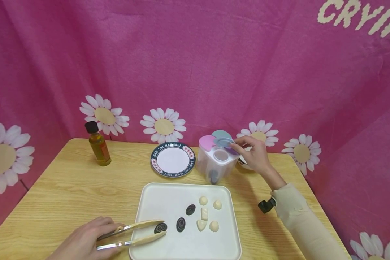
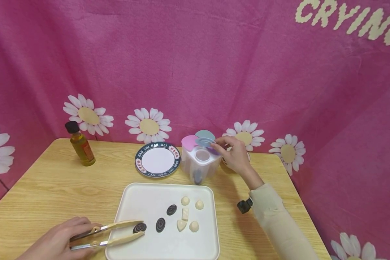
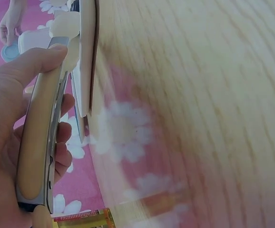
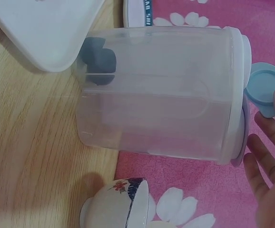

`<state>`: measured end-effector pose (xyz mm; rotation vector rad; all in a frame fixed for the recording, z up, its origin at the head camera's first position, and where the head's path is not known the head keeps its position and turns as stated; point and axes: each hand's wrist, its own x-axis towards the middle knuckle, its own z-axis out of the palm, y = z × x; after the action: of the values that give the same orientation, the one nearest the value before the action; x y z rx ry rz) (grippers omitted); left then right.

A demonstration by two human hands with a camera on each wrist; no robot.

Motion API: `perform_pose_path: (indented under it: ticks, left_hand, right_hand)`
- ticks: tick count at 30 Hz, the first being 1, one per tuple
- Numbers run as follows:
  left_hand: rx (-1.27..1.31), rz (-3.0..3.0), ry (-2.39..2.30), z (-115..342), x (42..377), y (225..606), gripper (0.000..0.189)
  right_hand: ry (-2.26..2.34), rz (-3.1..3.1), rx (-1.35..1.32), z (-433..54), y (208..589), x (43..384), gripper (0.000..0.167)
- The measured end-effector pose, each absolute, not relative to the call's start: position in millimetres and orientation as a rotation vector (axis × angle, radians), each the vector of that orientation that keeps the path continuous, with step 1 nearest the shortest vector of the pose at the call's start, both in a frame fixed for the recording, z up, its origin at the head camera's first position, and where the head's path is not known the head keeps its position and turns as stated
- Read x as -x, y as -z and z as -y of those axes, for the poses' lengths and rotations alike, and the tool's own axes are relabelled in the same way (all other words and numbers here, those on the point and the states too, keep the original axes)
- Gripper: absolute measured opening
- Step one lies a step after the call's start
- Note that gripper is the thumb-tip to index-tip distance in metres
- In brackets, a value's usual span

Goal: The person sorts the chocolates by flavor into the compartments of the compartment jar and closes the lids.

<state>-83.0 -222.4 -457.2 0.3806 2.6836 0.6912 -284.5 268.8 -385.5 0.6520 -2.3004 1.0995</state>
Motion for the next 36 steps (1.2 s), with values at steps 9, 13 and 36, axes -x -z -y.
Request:
perform_pose_path:
  ticks: [9,13,36]
  left_hand:
    - [-0.526,-2.847,-0.698,220,91,442,0.05]
    - [-0.679,-2.956,-0.751,215,101,430,0.043]
    - [-0.901,-2.967,-0.855,146,188,366,0.05]
  right_hand:
    - [-1.102,2.302,-0.644,-269,384,283,0.009]
    - [-1.099,2.306,-0.64,-269,384,283,0.009]
    - [-1.099,2.325,-0.636,-268,383,284,0.009]
